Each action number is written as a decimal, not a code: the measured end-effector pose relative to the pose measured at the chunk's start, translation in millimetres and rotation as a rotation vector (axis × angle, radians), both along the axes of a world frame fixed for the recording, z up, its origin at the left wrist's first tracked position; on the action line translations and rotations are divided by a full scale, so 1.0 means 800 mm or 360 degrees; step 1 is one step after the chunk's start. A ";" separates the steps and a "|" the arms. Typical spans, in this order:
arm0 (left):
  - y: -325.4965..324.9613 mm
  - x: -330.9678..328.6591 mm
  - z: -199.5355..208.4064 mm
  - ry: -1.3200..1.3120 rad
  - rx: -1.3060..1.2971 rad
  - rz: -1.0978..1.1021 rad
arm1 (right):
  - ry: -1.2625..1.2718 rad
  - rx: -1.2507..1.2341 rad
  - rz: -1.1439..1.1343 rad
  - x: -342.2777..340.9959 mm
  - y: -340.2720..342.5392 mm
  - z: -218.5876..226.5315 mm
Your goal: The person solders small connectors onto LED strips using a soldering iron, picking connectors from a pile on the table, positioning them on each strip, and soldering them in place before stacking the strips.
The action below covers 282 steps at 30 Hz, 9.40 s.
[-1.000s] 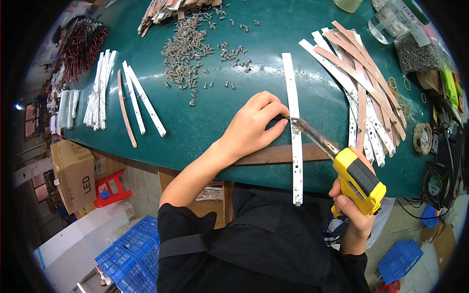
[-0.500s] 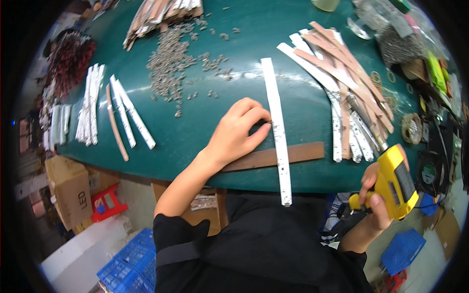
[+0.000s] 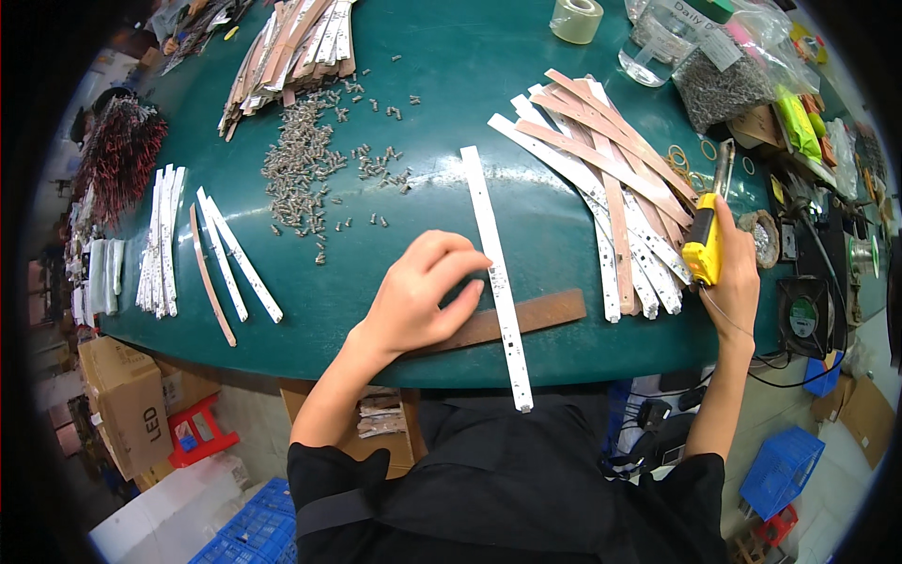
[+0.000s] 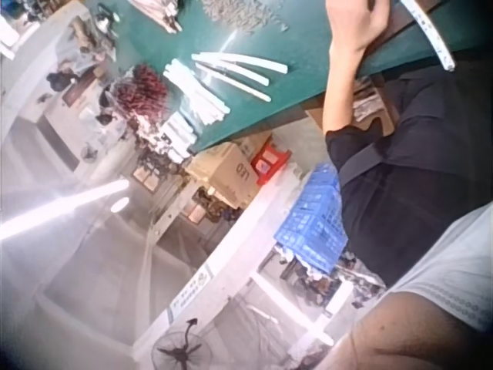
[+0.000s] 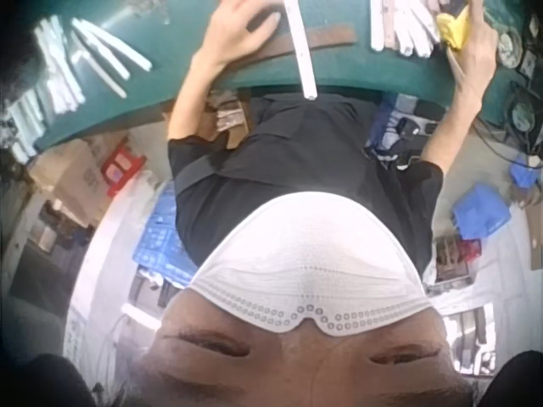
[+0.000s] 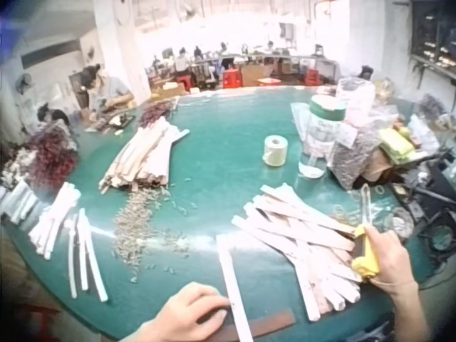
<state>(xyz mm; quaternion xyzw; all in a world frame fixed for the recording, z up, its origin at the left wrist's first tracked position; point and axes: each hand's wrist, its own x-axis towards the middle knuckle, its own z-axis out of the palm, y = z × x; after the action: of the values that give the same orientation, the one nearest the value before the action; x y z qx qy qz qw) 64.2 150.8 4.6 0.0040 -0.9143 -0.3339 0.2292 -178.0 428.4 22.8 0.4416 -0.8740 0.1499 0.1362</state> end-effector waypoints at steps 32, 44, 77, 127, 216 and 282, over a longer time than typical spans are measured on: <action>-0.118 0.166 0.041 -0.0557 -0.1118 0.0780 | -0.0802 -0.0424 0.0584 0.205 -0.065 0.038; 0.004 0.015 -0.002 -0.0323 -0.0458 -0.0476 | -0.1519 -0.1286 0.0232 0.192 -0.058 0.035; -0.027 -0.016 -0.003 -0.0533 0.1166 0.0217 | -0.3164 -0.2392 0.0640 0.196 -0.112 -0.052; 0.001 -0.027 -0.024 -0.0014 -0.0322 0.0052 | -0.3228 -0.2422 0.0483 0.198 -0.112 -0.050; 0.034 0.019 0.022 0.0061 -0.0621 -0.0727 | -0.0132 -0.0297 -0.0014 0.110 -0.071 0.024; -0.131 0.035 0.007 -0.0319 -0.0011 0.0803 | -0.3530 -0.2416 0.0595 0.193 -0.125 -0.042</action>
<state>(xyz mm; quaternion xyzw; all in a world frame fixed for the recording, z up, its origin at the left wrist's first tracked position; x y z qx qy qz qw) 92.4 46.3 10.1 0.2639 -0.9036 -0.2612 0.2134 -23.6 328.2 -10.5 0.0173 -0.1530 0.8808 -0.4478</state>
